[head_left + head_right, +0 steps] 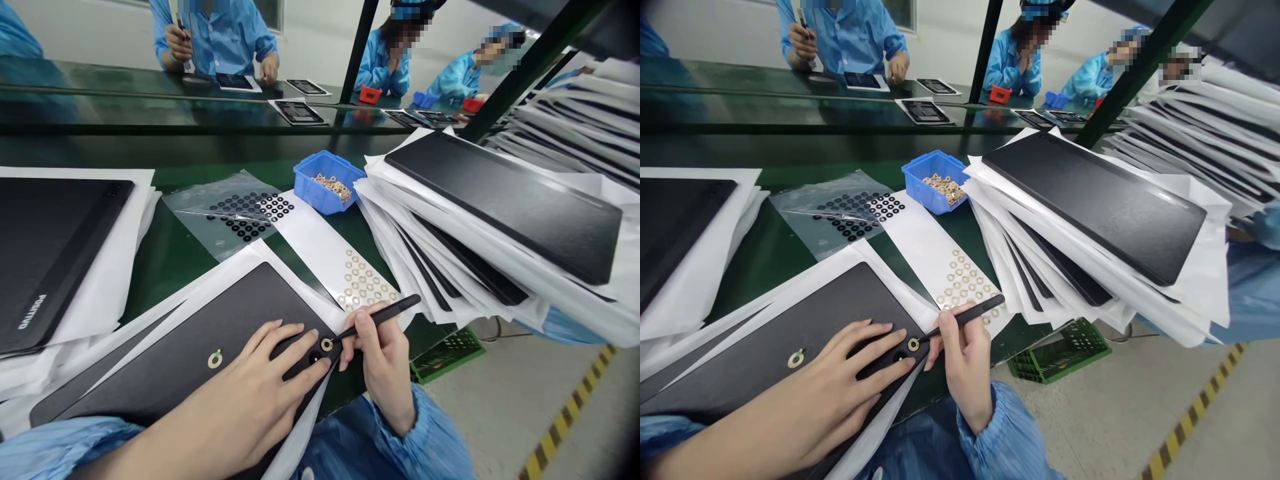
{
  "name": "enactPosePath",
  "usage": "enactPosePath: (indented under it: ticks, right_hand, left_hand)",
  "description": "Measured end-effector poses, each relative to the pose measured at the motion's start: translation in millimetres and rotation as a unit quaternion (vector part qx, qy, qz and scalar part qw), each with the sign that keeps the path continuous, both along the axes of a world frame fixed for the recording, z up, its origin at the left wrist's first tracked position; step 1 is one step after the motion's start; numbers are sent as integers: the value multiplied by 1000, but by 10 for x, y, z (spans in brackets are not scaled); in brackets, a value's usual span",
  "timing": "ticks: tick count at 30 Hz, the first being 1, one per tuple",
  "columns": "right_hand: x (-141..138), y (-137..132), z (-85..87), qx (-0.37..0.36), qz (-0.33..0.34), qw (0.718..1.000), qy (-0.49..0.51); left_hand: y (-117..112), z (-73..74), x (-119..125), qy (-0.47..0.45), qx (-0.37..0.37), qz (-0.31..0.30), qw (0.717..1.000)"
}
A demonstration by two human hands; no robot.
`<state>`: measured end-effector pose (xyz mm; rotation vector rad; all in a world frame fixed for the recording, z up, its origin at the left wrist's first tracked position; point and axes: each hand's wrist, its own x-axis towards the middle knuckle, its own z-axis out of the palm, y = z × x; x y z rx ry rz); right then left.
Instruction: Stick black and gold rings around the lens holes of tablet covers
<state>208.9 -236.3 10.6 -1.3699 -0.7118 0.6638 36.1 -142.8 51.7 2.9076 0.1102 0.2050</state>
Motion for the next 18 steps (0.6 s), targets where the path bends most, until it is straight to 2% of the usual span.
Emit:
enactPosePath:
  ticks: [11, 18]
  right_hand:
    - [-1, -11, 3, -27, 5, 999, -35]
    - [-50, -79, -20, 6, -22, 984, -178]
  left_hand:
    - [-5, -5, -19, 1, 13, 5, 1000]
    - [-22, 14, 36, -36, 51, 7, 998]
